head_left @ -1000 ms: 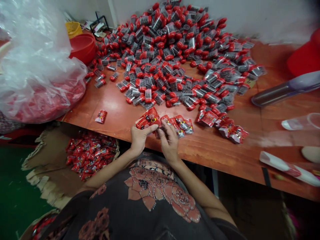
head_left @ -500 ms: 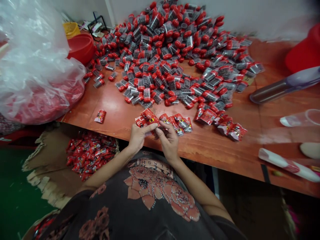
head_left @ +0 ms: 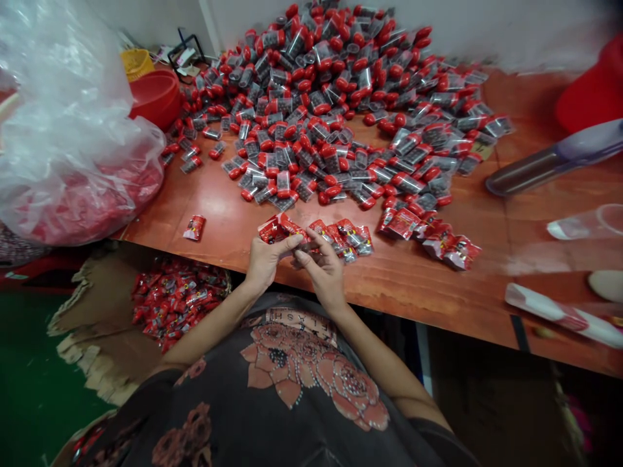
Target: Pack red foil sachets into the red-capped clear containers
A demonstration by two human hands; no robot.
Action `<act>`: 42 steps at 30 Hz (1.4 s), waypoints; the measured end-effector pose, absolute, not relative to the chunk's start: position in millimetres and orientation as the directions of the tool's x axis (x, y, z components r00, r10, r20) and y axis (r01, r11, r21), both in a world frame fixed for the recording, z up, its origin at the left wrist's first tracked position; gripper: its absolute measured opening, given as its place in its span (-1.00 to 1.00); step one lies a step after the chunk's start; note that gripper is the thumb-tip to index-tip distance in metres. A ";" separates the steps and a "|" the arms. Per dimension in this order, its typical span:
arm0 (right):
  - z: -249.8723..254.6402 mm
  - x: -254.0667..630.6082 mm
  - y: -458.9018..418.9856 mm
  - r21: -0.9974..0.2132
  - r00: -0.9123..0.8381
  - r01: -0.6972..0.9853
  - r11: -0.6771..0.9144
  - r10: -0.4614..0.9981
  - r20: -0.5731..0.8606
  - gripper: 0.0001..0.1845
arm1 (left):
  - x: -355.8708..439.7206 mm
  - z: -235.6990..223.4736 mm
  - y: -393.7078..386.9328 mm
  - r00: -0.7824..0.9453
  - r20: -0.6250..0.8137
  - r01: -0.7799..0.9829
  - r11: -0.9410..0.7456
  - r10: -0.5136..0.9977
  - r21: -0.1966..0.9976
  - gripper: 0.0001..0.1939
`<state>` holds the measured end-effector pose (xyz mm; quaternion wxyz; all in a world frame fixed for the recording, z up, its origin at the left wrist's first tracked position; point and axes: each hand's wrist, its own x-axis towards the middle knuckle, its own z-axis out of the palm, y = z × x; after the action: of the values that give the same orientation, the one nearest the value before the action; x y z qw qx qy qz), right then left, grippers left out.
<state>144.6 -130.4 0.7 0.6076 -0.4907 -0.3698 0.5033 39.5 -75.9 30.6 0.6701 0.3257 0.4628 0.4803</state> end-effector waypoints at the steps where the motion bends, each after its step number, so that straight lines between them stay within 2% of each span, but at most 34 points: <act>1: -0.3 144.6 -130.7 -0.976 0.229 -0.217 0.018 0.973 -0.033 -0.46 | 40.7 29.4 -77.5 0.106 -0.305 -0.353 0.323 0.946 0.878 -0.73; 4: -3.1 145.0 -131.2 -0.987 0.266 -0.162 0.022 0.964 -0.022 -0.48 | 42.9 26.9 -80.2 0.086 -0.283 -0.378 0.294 0.955 0.878 -0.70; 10: -3.4 137.7 -130.6 -0.962 0.315 -0.271 0.033 0.947 -0.056 -0.60 | 44.6 29.7 -81.3 0.073 -0.257 -0.405 0.264 0.964 0.875 -0.78; 15: -7.4 137.9 -132.1 -0.972 0.277 -0.232 0.032 0.960 -0.034 -0.44 | 46.0 30.0 -85.3 0.093 -0.303 -0.353 0.316 0.948 0.881 -0.81; 20: -15.8 144.5 -135.9 -0.989 0.308 -0.135 0.065 0.951 0.021 -0.55 | 46.8 23.7 -88.6 0.120 -0.315 -0.331 0.337 0.941 0.881 -0.82; 23: -13.9 143.7 -134.6 -0.978 0.338 -0.199 0.056 0.941 -0.015 -0.57 | 49.4 21.3 -88.7 0.082 -0.284 -0.383 0.293 0.955 0.876 -0.79; 27: -6.1 139.3 -131.2 -0.958 0.310 -0.285 0.001 0.946 -0.092 -0.49 | 52.8 23.1 -89.5 -0.044 -0.250 -0.416 0.210 0.967 0.885 -0.78; 34: -9.4 137.2 -132.6 -0.979 0.283 -0.204 -0.011 0.957 -0.070 -0.41 | 53.6 23.9 -96.9 -0.063 -0.239 -0.362 0.201 0.969 0.910 -0.83; 42: -11.0 139.0 -129.7 -0.957 0.260 -0.289 -0.022 0.960 -0.100 -0.44 | 51.3 20.0 -93.6 -0.101 -0.237 -0.414 0.175 0.966 0.893 -0.81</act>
<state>139.0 -129.7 -11.0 0.6144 -0.5024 -0.3340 0.5084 51.3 -93.6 20.0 0.6035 0.2919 0.4727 0.5720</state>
